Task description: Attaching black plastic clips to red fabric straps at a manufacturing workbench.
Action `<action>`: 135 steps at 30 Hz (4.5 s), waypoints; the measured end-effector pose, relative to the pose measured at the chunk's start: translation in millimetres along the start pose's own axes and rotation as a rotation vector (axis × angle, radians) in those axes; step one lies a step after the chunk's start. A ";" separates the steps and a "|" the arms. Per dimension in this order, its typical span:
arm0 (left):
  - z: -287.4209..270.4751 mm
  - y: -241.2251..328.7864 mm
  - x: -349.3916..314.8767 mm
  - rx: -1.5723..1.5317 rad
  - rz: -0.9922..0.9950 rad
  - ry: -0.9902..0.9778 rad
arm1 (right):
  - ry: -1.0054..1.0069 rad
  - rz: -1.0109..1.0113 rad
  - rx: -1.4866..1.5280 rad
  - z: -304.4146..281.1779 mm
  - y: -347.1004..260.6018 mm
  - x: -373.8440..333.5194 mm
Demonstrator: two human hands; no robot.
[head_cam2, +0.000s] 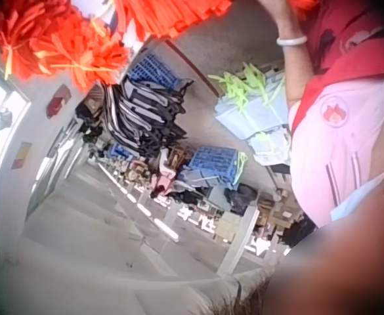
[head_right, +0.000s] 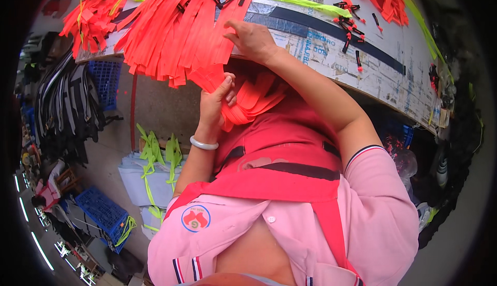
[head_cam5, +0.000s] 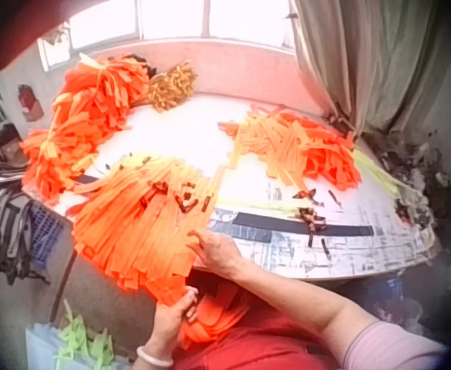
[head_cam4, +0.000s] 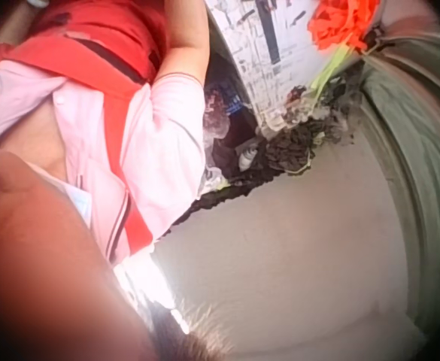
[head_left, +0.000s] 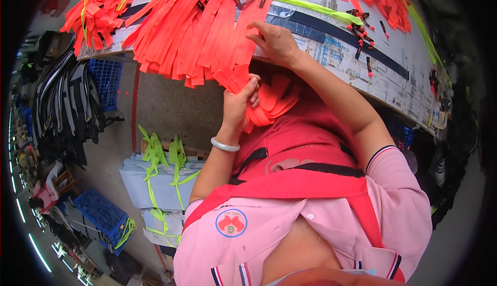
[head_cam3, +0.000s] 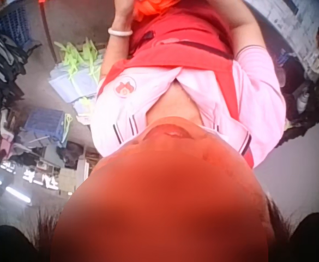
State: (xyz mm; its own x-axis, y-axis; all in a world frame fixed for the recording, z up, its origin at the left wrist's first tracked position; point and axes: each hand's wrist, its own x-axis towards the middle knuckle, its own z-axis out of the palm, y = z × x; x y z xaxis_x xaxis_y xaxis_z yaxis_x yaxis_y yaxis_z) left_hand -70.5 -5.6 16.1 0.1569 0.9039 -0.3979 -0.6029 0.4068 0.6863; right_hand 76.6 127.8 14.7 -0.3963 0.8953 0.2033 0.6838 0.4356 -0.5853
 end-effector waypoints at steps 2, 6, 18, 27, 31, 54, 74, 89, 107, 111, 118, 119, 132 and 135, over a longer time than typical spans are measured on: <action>-4.2 -0.8 1.9 -0.023 0.024 0.040 | 0.059 0.046 -0.105 -9.1 11.3 -4.2; -6.2 -2.1 4.3 -0.044 0.005 0.026 | 0.005 -0.097 -0.050 -8.7 10.6 -19.7; -3.0 -4.7 3.9 0.016 -0.017 0.014 | -0.068 0.004 -0.262 -12.5 -1.7 26.9; 4.2 -3.3 -3.5 0.036 -0.006 0.005 | -0.098 0.076 -0.271 -25.5 -3.6 30.5; 3.6 3.2 -8.8 0.046 0.007 -0.078 | -0.161 0.060 0.325 -46.9 -41.8 -15.4; 12.4 2.3 -21.5 0.153 0.019 -0.165 | 0.756 -0.146 1.039 -310.0 -8.8 -126.1; 40.3 10.6 -13.5 0.222 -0.037 -0.238 | -0.229 0.230 0.941 -109.2 -27.5 -101.7; 59.6 16.5 0.2 0.708 0.400 -0.263 | -0.226 0.235 0.666 -109.3 -33.6 -99.1; 51.9 2.5 1.9 0.948 0.629 -0.241 | -0.207 0.096 0.419 -85.3 -35.6 -120.2; 52.4 2.0 2.2 1.162 0.863 -0.277 | -0.214 0.412 0.834 -74.4 -32.5 -126.1; 47.8 -1.9 -2.7 0.894 0.559 -0.210 | -0.298 0.470 0.852 -76.5 -33.9 -125.1; 46.2 -0.2 -1.8 0.893 0.558 -0.210 | -0.237 0.238 0.584 -76.4 -33.2 -125.6; 55.7 -8.1 -3.8 0.967 0.713 -0.288 | -0.333 0.815 1.332 -26.5 -11.4 -139.1; 44.3 -2.8 -1.5 0.647 0.303 -0.250 | -0.283 0.863 1.475 -51.2 -10.8 -132.0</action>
State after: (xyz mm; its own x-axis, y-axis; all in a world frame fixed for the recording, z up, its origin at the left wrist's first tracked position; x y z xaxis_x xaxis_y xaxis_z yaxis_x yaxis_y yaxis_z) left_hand -34.4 -2.2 41.8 0.2764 0.9603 -0.0385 -0.0803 0.0630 0.9948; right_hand 152.9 9.7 34.5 -0.4443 0.6930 -0.5678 -0.2874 -0.7105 -0.6424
